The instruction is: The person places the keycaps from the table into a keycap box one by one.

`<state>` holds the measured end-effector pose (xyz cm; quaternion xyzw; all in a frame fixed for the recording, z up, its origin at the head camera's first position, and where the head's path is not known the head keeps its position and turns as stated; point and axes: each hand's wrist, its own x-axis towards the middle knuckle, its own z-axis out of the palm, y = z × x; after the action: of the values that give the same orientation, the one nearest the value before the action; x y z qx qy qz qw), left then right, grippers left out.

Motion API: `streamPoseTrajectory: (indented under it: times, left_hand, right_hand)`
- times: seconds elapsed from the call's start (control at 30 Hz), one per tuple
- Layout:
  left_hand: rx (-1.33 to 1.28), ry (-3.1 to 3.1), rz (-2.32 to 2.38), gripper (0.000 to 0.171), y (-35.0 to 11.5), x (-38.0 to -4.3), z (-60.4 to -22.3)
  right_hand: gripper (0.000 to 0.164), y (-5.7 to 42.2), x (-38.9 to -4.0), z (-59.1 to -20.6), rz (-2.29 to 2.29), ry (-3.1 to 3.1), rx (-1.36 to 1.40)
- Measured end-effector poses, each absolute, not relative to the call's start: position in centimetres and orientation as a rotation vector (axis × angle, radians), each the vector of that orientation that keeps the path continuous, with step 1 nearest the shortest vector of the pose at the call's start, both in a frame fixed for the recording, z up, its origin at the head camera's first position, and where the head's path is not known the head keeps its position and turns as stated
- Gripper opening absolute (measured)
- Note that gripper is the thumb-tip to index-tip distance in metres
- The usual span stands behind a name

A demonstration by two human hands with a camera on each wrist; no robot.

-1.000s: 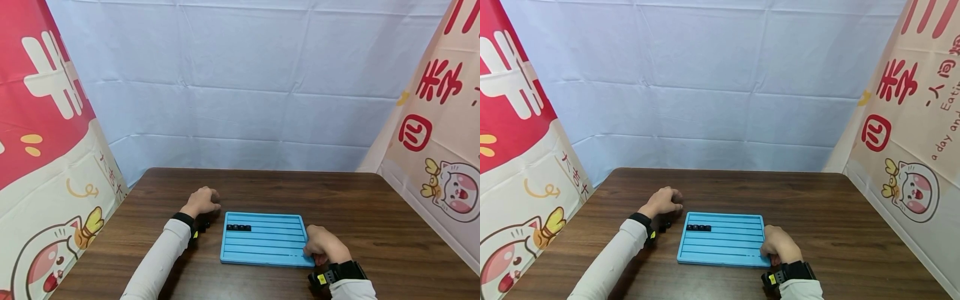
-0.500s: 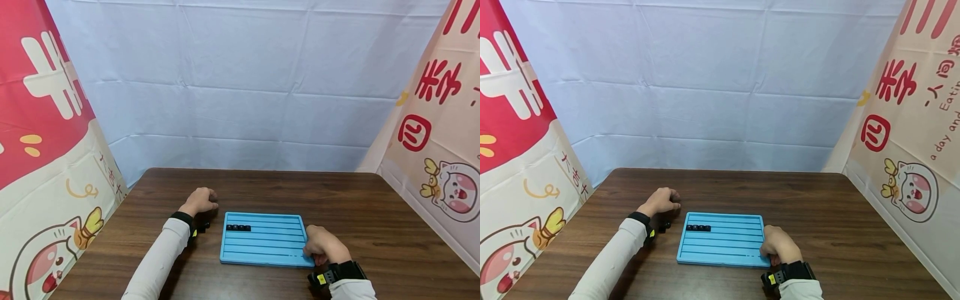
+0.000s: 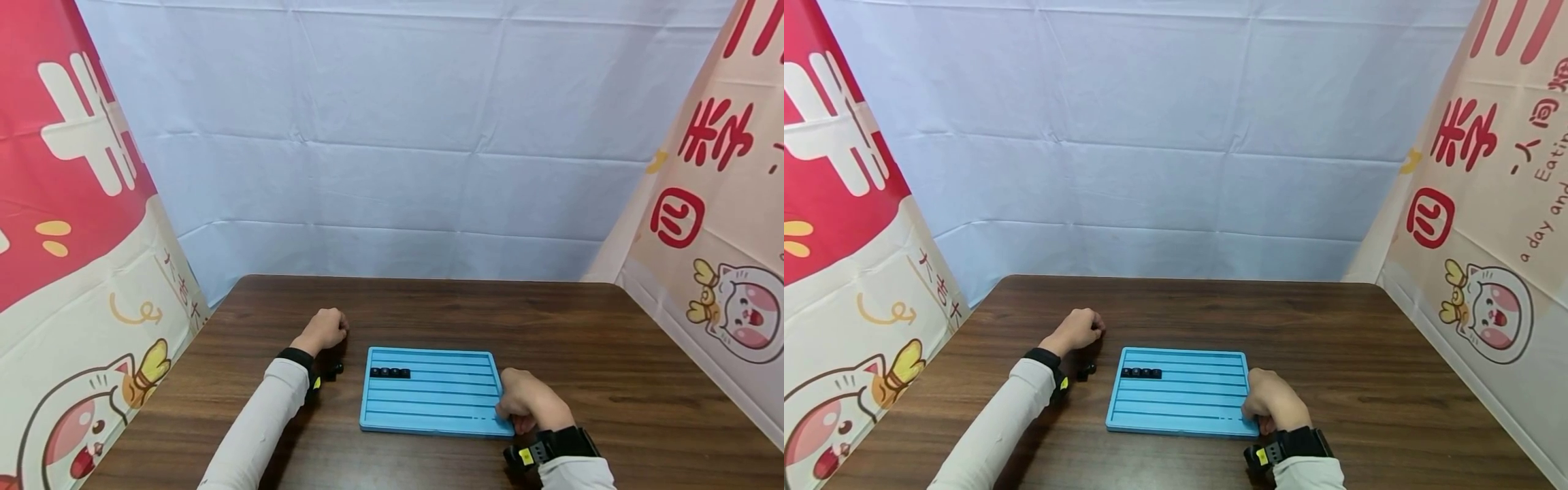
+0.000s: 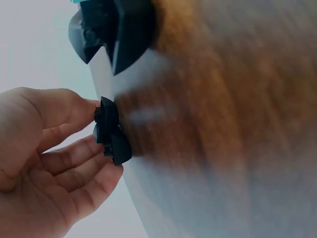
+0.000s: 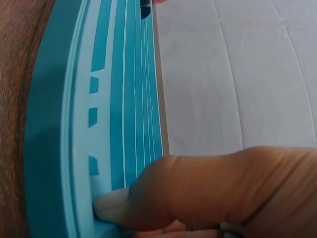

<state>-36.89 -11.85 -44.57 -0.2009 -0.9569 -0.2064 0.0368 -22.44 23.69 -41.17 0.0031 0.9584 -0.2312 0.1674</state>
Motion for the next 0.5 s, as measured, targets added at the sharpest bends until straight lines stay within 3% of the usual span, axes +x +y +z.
streamPoseTrajectory:
  times: [0.5]
  left_hand:
    - [-0.529, -2.972, -0.712, 0.009, -11.71, -36.76, -43.72]
  right_hand:
    - [0.011, 23.77, -22.44, -41.09, -0.666, 2.720, 0.018]
